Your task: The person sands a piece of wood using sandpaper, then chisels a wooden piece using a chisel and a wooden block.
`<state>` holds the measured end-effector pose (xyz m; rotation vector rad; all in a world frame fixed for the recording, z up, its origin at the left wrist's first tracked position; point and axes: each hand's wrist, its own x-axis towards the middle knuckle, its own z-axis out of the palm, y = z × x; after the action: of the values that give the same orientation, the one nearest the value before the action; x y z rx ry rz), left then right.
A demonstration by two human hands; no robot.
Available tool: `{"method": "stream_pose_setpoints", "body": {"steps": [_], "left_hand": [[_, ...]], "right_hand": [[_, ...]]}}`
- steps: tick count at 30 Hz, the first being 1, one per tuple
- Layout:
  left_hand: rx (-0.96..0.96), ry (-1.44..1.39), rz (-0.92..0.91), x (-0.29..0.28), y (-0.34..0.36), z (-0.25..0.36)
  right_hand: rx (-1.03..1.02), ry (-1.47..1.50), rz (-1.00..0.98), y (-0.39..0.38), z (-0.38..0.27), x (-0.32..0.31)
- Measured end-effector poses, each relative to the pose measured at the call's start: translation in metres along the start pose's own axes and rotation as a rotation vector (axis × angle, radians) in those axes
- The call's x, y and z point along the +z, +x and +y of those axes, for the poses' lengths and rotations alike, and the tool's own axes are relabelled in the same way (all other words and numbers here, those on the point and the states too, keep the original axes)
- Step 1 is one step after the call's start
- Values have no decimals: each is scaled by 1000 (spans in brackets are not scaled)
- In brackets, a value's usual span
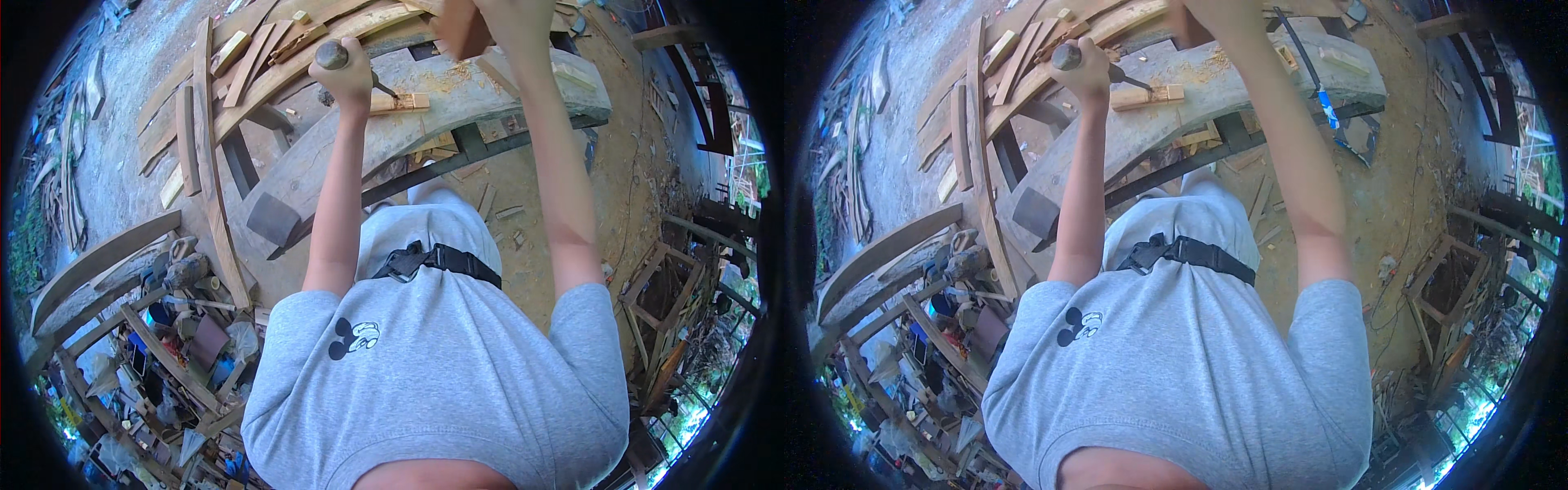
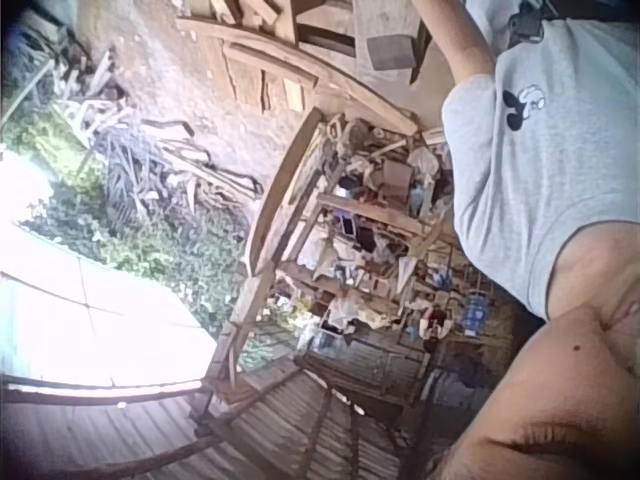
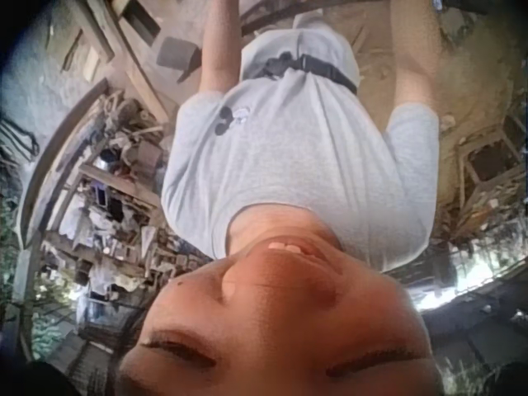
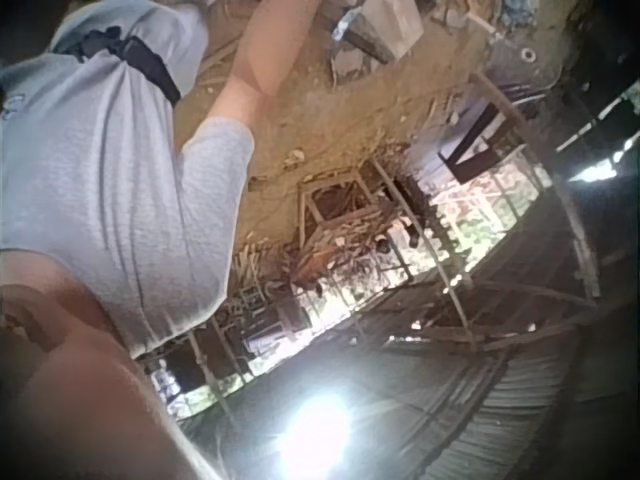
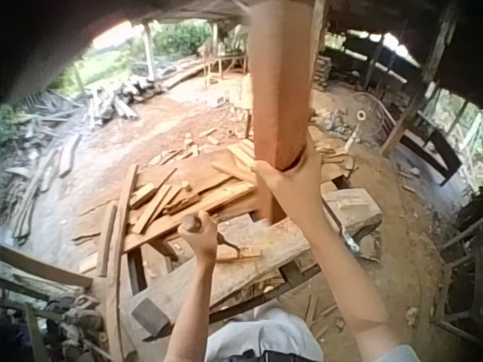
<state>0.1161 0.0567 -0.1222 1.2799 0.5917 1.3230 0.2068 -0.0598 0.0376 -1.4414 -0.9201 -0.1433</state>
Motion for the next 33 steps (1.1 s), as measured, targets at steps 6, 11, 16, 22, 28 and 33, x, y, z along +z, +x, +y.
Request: {"method": "stream_pose_setpoints", "body": {"steps": [6, 11, 16, 22, 28, 33], "left_hand": [[172, -79, -56, 8, 7, 2], [-109, -175, 17, -1, 6, 22], [-96, -346, 32, -14, 9, 42], [-135, -141, 56, -10, 6, 45], [-118, -121, 72, -3, 3, 45], [-125, -122, 75, 1, 2, 48]], "right_hand": [[-335, -900, -501, -23, 7, -5], [139, -217, -12, -22, 26, -31], [373, -371, 17, -67, 65, -73], [637, -608, -223, -147, 94, -94], [697, -448, -168, -177, 105, -92], [669, -445, -139, -177, 115, -93]]}}
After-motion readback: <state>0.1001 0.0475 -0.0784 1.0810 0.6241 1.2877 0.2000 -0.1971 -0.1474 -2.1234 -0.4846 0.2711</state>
